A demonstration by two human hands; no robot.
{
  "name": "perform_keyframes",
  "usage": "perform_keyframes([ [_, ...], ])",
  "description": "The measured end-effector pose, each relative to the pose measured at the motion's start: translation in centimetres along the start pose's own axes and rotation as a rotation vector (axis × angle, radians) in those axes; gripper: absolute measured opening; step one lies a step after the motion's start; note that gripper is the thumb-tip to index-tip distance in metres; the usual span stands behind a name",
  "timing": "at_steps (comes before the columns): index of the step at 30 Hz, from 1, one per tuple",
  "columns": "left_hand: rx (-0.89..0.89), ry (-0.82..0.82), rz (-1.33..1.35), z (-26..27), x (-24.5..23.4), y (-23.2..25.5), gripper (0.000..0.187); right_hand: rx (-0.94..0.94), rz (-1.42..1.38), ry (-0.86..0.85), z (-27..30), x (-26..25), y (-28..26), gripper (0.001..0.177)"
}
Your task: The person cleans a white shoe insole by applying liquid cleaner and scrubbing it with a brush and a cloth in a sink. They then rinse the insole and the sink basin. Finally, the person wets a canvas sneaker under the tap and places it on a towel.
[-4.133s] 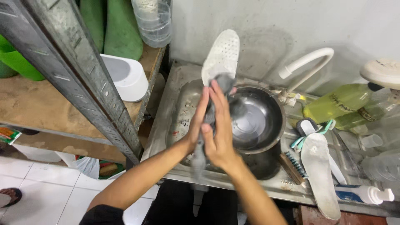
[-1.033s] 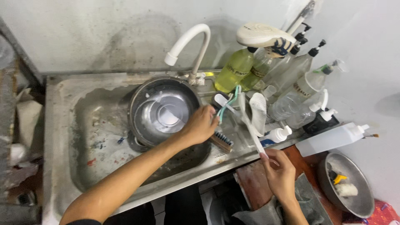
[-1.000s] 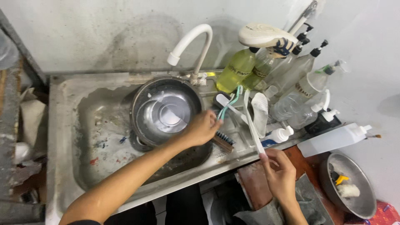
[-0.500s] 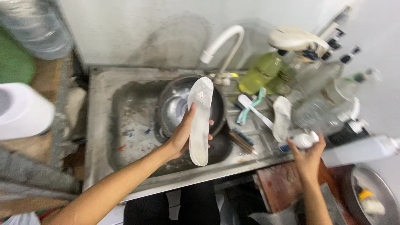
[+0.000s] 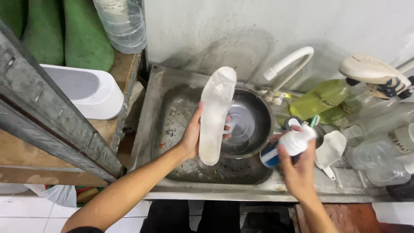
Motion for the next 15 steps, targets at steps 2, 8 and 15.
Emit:
perform_keyframes([
  [2,0.057,0.106,0.104,0.3,-1.3,1.3,0.072,-0.268,-0.37,-0.071,-1.9,3.3,-4.8,0.05],
  [8,0.071,0.047,0.266,-0.6,-2.8,1.1,0.076,-0.499,0.01,-0.423,-0.9,11.4,-5.1,0.058],
  [15,0.084,0.06,0.211,-0.7,-2.9,1.1,0.074,-0.576,-0.004,-0.44,-1.0,12.8,-5.1,0.051],
])
Point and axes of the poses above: each hand's wrist, its own z-axis away from the middle knuckle, its own x-axis out of the palm, y = z × x, the point moved 9 cm from there along -z, towards the middle knuckle, and after that the axes turned 15 degrees about -x, right-handed, at the moved point
